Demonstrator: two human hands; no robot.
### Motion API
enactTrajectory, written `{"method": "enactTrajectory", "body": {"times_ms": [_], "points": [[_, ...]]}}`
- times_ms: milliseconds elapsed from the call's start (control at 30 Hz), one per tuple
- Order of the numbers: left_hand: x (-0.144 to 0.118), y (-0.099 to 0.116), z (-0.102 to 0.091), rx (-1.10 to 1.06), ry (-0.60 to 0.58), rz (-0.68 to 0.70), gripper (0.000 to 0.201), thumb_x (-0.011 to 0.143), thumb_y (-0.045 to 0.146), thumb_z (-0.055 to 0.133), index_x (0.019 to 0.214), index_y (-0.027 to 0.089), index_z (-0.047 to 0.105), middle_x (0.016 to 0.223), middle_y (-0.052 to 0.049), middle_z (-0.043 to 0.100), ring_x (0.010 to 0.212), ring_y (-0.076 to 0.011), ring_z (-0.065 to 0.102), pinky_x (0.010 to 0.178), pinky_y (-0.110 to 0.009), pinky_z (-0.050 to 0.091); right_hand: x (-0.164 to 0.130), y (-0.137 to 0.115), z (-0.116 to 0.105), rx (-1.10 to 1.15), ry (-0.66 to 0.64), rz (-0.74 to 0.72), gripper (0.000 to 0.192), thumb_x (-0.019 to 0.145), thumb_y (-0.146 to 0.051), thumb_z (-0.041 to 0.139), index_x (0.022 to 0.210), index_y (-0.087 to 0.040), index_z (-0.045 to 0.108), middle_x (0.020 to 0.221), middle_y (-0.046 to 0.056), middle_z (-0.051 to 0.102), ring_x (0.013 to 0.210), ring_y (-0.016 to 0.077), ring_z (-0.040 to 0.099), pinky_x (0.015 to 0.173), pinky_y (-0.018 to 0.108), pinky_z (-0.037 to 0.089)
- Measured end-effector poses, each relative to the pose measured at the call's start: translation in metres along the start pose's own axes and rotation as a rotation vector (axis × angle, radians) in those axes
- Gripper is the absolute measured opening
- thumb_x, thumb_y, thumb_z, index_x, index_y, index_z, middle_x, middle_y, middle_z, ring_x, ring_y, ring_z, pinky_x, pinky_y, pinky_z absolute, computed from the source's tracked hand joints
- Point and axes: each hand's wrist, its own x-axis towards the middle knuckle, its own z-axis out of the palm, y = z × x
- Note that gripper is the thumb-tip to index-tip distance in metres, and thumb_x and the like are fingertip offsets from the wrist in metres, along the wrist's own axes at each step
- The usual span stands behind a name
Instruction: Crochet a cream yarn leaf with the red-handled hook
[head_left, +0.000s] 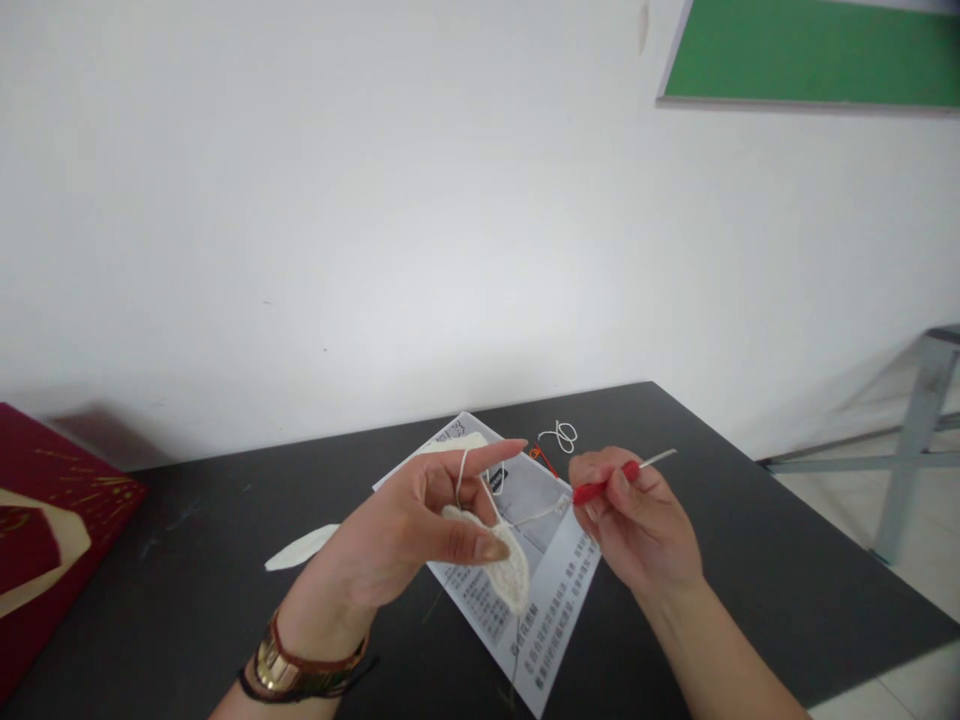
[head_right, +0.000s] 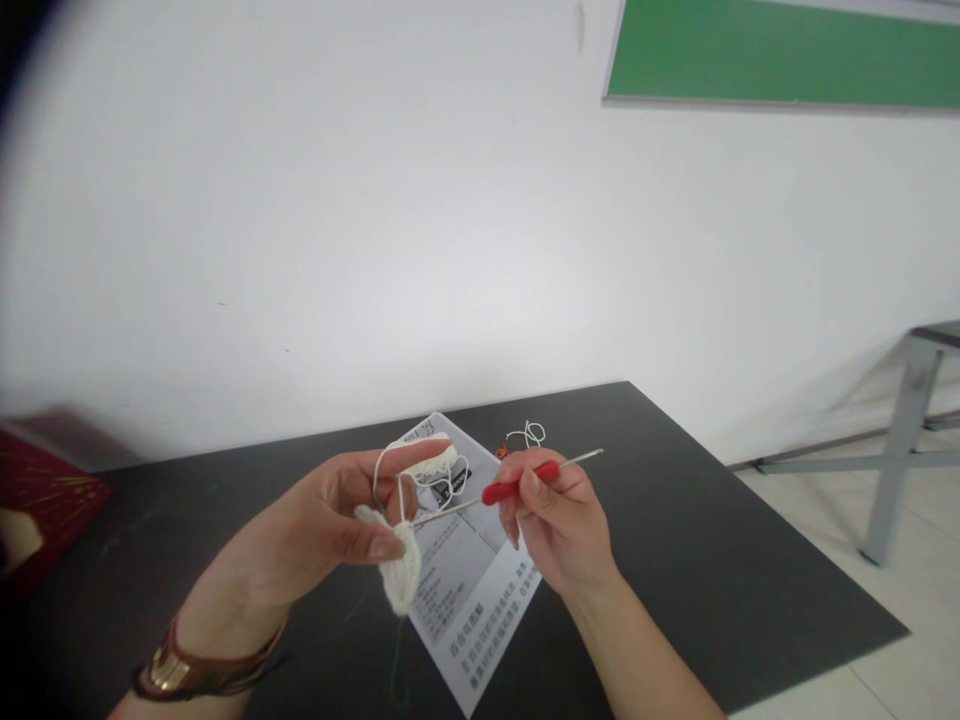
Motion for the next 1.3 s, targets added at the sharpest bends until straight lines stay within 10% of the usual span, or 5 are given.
{"method": "enactTrajectory", "body": {"times_ms": [200, 867, 1300], "points": [[0.004, -0.001, 0.013, 0.429, 0.253, 0.121, 0.065, 0.072, 0.018, 0.073, 0.134, 0.022, 0.052, 0.076, 0.001, 0.06, 0.073, -0.0151, 0.054, 0.07, -0.029, 0.041, 0.002, 0.014, 0.006, 0.125, 0.141, 0.291, 0.015, 0.07, -0.028, 0.079, 0.076, -0.015, 0.074, 0.056, 0.0, 0.066, 0.043, 0.007, 0.053, 0.04, 0.015, 0.049], [0.012, -0.007, 0.023, 0.25, 0.22, 0.115, 0.082, 0.074, 0.012, 0.068, 0.146, 0.025, 0.032, 0.078, 0.002, 0.054, 0.076, -0.0137, 0.053, 0.07, -0.028, 0.041, 0.0, 0.022, 0.012, -0.131, 0.11, 0.02, 0.014, 0.085, -0.03, 0.065, 0.081, -0.019, 0.073, 0.065, 0.0, 0.066, 0.053, 0.0072, 0.056, 0.05, 0.017, 0.049], [0.021, -0.013, 0.021, -0.035, 0.33, 0.054, 0.102, 0.063, 0.008, 0.079, 0.148, 0.019, 0.025, 0.064, 0.002, 0.067, 0.058, -0.0112, 0.059, 0.062, -0.024, 0.042, -0.02, 0.019, 0.008, -1.011, -0.105, -0.779, 0.041, 0.077, 0.002, 0.057, 0.111, -0.019, 0.065, 0.087, 0.006, 0.072, 0.073, 0.0176, 0.063, 0.065, 0.034, 0.052]]}}
